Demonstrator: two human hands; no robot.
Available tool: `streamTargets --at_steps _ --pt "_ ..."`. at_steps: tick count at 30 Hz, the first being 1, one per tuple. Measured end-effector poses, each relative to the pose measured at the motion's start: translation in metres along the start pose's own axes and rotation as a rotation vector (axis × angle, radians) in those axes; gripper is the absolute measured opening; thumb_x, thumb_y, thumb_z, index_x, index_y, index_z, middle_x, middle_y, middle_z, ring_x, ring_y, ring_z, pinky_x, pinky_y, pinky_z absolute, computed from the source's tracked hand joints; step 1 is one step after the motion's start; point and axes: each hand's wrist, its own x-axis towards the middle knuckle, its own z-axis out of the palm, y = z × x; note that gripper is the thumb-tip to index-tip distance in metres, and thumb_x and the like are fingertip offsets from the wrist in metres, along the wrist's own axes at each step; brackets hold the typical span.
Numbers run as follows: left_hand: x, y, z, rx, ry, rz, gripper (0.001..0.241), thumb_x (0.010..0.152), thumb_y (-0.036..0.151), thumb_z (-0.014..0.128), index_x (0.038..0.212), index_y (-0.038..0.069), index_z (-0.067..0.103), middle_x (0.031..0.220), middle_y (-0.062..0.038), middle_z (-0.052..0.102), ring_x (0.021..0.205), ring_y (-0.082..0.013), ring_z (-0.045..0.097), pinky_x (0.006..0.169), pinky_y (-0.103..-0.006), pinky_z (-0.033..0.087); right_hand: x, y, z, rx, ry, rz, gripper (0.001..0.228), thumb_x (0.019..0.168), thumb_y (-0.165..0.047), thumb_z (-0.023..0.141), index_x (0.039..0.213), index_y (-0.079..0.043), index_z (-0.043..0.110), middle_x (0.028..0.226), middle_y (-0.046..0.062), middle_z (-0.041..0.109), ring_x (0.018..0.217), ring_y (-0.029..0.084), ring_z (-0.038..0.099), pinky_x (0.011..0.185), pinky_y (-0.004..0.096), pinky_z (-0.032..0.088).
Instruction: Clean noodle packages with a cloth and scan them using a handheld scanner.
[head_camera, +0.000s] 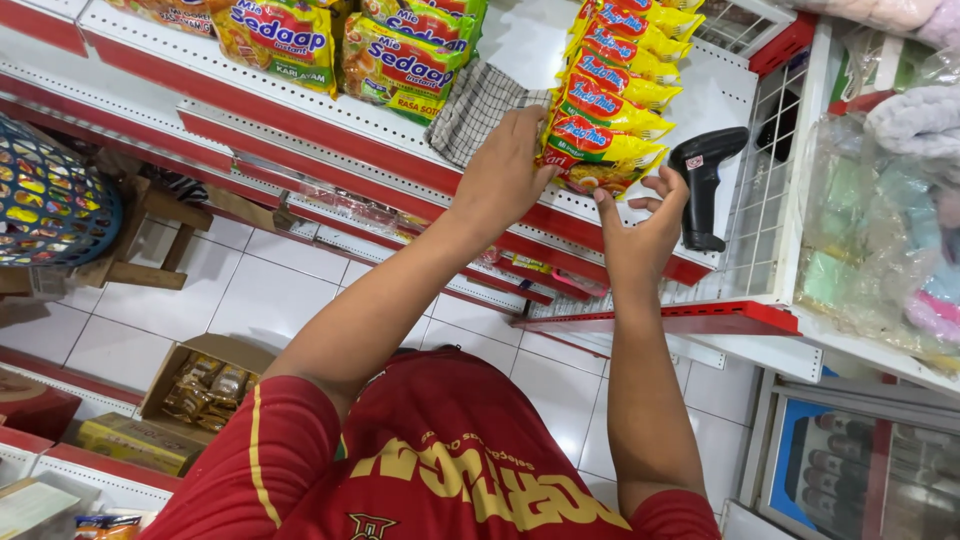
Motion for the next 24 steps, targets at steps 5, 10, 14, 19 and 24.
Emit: streamTargets --at_steps 5,10,14,19,24 --pt "-0.006 -0.002 -0.020 0.141 0.013 0.058 0.060 0.080 0.020 0.084 0.130 0.005 0.054 0.121 -0.014 0.061 0.114 -0.0338 0.058 0.097 -0.0441 0.049 -0.012 0.002 -0.006 -0.045 0.075 -0.102 0.070 0.093 -0.016 0.091 0.143 -0.003 0.044 0.131 0.015 0.055 0.102 0.021 0.056 0.092 0.036 0.051" --pt "-0.020 -0.031 -0.022 0.364 0.008 0.123 0.041 0.084 0.029 0.081 0.117 0.009 0.068 0.120 -0.010 0.064 0.117 -0.0305 0.056 0.097 -0.0470 0.045 -0.022 -0.008 -0.002 -0.105 0.072 -0.195 0.051 0.103 -0.014 0.079 0.143 -0.004 0.050 0.133 0.015 0.052 0.106 0.023 0.053 0.098 0.039 0.049" --pt "-0.020 -0.033 -0.024 0.468 0.037 0.144 0.032 0.086 0.031 0.076 0.109 0.009 0.073 0.116 -0.011 0.065 0.112 -0.0311 0.056 0.096 -0.0478 0.045 -0.024 -0.019 0.009 -0.130 0.106 -0.364 0.041 0.104 -0.011 0.075 0.139 -0.003 0.055 0.135 0.017 0.049 0.114 0.027 0.051 0.097 0.039 0.048" --pt "-0.012 -0.037 -0.021 0.550 0.024 0.103 0.018 0.091 0.022 0.071 0.103 0.009 0.072 0.112 -0.009 0.065 0.110 -0.0304 0.057 0.092 -0.0469 0.046 -0.028 -0.027 0.013 -0.103 0.087 -0.368 0.038 0.105 -0.009 0.074 0.137 -0.003 0.055 0.134 0.016 0.049 0.114 0.026 0.050 0.096 0.038 0.046" --pt "-0.010 -0.038 -0.020 0.537 0.139 0.259 0.033 0.085 0.011 0.065 0.117 0.011 0.073 0.116 -0.007 0.063 0.107 -0.0278 0.055 0.089 -0.0459 0.046 -0.035 -0.035 0.014 -0.077 0.088 -0.378 0.036 0.103 -0.008 0.073 0.134 -0.001 0.056 0.130 0.016 0.051 0.104 0.024 0.051 0.096 0.038 0.047"
